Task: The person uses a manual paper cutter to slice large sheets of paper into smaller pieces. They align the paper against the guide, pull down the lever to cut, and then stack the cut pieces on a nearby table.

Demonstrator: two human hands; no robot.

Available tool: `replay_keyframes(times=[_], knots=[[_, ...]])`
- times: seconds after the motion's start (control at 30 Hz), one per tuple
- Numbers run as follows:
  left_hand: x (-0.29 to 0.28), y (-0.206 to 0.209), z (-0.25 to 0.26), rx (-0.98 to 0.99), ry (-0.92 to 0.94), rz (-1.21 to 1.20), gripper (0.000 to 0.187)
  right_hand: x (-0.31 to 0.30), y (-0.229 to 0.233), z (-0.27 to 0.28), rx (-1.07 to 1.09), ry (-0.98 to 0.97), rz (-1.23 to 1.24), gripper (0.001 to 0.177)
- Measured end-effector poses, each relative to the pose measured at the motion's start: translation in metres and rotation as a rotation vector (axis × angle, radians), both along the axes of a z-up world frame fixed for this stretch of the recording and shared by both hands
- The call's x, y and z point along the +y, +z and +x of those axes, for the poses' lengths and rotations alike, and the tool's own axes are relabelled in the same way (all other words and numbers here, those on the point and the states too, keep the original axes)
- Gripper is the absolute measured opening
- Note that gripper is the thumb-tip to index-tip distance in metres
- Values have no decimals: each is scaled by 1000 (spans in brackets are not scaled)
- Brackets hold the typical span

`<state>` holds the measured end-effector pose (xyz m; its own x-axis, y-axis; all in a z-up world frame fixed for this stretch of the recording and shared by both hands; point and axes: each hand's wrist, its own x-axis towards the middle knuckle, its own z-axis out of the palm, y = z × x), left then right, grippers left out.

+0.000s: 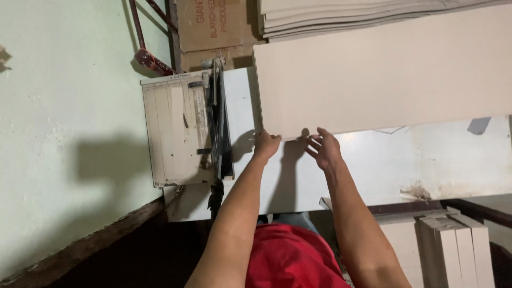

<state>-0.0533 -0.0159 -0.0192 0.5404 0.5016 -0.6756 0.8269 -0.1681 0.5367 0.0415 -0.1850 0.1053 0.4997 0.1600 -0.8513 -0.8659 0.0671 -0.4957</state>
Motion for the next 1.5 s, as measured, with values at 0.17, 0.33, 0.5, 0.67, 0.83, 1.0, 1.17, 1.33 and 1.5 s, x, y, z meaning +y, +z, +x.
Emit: replay_keyframes(times=[0.17, 0.33, 0.5, 0.67, 0.83, 1.0, 1.17, 1.33, 1.5], knots=[[-10, 29, 7, 12, 191, -94, 61, 2, 29, 6, 3, 127, -61, 61], [-5, 46, 20, 24, 368, -171, 54, -2, 11, 12, 3, 167, -50, 66], [-8, 71, 33, 107, 411, -244, 77, -4, 25, 10, 12, 162, -39, 69], [-15, 53, 32, 84, 504, -129, 61, -11, 28, 12, 11, 127, -54, 71], [-18, 55, 30, 44, 460, -94, 59, -17, -2, 10, 1, 26, -73, 73], [-4, 51, 32, 111, 465, -138, 71, -17, -1, 11, 6, 11, -71, 73], [10, 37, 27, 201, 438, -163, 77, -20, -9, 10, -16, 38, -73, 73], [20, 25, 19, 52, 446, -233, 33, -26, -14, 7, -49, 52, -71, 70], [22, 41, 12, -104, 517, -451, 27, -29, -75, -1, -16, -154, -44, 64]])
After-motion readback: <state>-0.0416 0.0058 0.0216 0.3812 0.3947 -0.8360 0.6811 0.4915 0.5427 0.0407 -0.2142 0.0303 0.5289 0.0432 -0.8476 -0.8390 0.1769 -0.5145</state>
